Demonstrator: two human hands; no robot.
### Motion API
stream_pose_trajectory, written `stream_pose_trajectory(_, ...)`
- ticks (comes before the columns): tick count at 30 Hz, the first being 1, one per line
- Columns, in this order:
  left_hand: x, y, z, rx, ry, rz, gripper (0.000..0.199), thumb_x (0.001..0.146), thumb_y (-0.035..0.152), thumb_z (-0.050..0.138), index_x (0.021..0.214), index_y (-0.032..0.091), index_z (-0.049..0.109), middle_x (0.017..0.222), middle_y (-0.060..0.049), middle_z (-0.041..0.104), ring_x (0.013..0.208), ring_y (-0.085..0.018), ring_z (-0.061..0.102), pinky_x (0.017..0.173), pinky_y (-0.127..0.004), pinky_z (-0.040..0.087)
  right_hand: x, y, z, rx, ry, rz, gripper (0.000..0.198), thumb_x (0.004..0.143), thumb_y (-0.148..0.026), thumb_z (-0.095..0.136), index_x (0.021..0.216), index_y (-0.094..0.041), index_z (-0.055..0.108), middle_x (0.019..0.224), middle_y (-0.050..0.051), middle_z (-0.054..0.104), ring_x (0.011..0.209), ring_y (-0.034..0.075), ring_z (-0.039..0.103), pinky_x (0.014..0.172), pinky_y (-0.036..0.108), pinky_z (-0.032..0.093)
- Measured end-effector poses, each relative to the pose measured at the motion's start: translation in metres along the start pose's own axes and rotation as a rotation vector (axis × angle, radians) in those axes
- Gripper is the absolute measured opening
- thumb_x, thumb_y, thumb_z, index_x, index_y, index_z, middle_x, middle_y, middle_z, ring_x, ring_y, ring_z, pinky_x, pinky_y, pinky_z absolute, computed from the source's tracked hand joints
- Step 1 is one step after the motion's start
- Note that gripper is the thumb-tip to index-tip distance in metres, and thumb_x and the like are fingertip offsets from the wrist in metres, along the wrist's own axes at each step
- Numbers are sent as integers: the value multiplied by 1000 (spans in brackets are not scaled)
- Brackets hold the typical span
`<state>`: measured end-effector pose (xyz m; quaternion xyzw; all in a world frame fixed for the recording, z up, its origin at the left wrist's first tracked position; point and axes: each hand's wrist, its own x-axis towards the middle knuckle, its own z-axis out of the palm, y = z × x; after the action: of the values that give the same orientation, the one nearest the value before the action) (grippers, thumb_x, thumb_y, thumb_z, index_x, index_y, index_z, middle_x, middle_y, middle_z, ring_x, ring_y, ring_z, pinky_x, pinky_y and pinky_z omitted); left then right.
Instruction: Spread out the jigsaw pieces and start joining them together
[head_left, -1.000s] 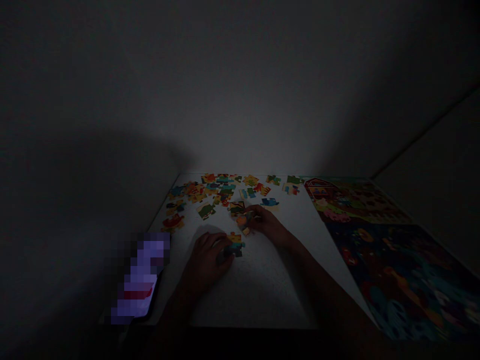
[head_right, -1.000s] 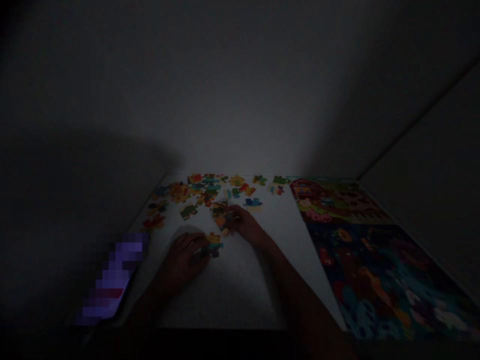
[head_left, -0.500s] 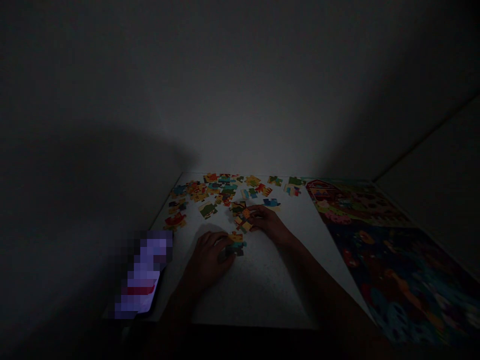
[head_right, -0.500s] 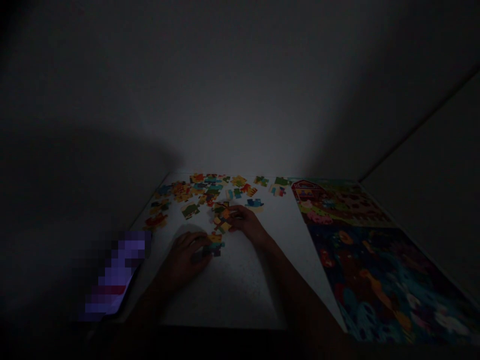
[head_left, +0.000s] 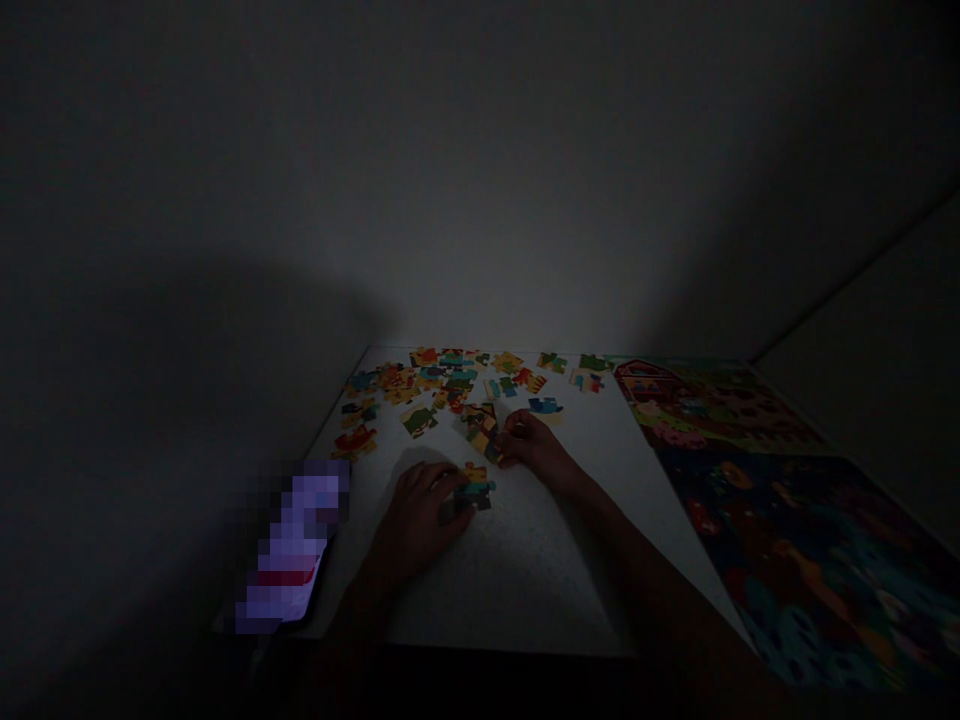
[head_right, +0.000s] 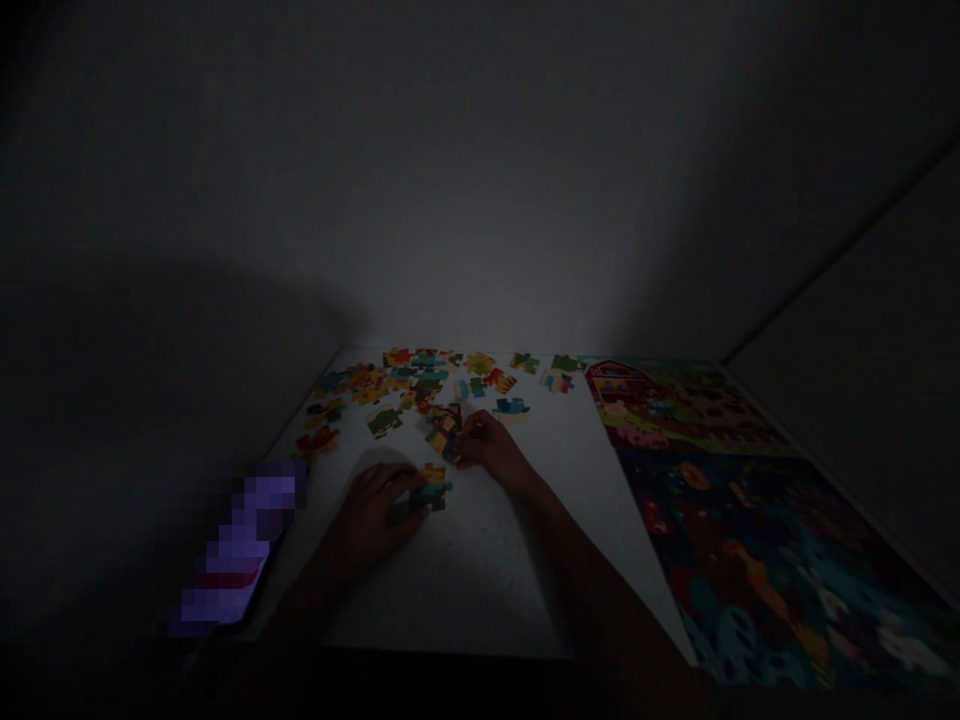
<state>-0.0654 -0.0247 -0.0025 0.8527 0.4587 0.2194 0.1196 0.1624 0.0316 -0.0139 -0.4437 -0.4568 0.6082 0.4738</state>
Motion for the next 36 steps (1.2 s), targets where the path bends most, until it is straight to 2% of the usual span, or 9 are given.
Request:
stream_pose_trajectory(2,0,0,0,5,8,1,31,83,24,69,114,27,65,119,-4,63,114,-25,54,101,-44,43,-2,-3,1,-17,-18,-4,39,65,-39,78,80,-23,45,69,-4,63,57,13,61,51,26,50)
stream_pose_trajectory(7,0,1,0,7,7,2,30,82,24,69,112,27,67,118,-3,63,114,-25,54,101,-43,43,-3,-7,4,-54,-33,-54,43,62,-35,78,99,-23,59,73,-3,66,61,13,58,54,25,45)
stream_pose_trajectory(12,1,1,-1,3,-14,0,31,82,23,70,112,26,67,119,-4,64,115,-26,54,101,-45,43,2,2,6,-43,-15,-44,37,60,-39,82,78,-21,55,75,1,67,66,16,61,57,27,45)
stream_pose_trajectory(16,0,0,-1,-6,-20,12,37,83,24,70,120,27,65,121,-4,64,116,-26,53,102,-44,43,3,7,7,-64,39,-141,36,68,-42,78,76,-22,49,74,-1,65,67,15,60,60,27,46)
stream_pose_trajectory(19,0,-1,1,-1,-20,22,39,83,25,70,122,27,65,123,-4,64,116,-25,54,103,-44,43,2,5,7,-60,-2,-196,35,71,-40,78,88,-23,52,84,0,67,76,16,63,68,29,49)
stream_pose_trajectory(23,1,0,1,15,-28,20,37,84,26,70,121,27,66,122,-4,64,117,-26,54,103,-44,44,0,4,10,-89,-99,-191,52,71,-34,78,116,-27,52,98,1,66,79,16,64,72,31,52)
stream_pose_trajectory(28,2,1,-1,13,-40,20,37,84,26,70,121,28,67,119,-4,64,115,-26,55,102,-45,45,2,8,13,-180,-146,-220,39,75,-32,73,110,-26,58,103,2,64,90,18,62,79,32,52)
stream_pose_trajectory(33,2,3,-2,22,-39,8,38,84,27,71,121,29,67,119,-3,64,114,-26,55,102,-45,46,7,11,16,-331,-105,-277,38,77,-30,70,113,-24,60,107,2,64,89,17,60,81,32,50)
stream_pose_trajectory(36,2,3,-2,27,-35,10,35,84,28,71,119,28,68,119,-4,64,115,-26,55,102,-45,46,8,9,17,-400,-84,-286,39,75,-26,71,113,-24,61,109,3,64,97,20,60,87,35,48)
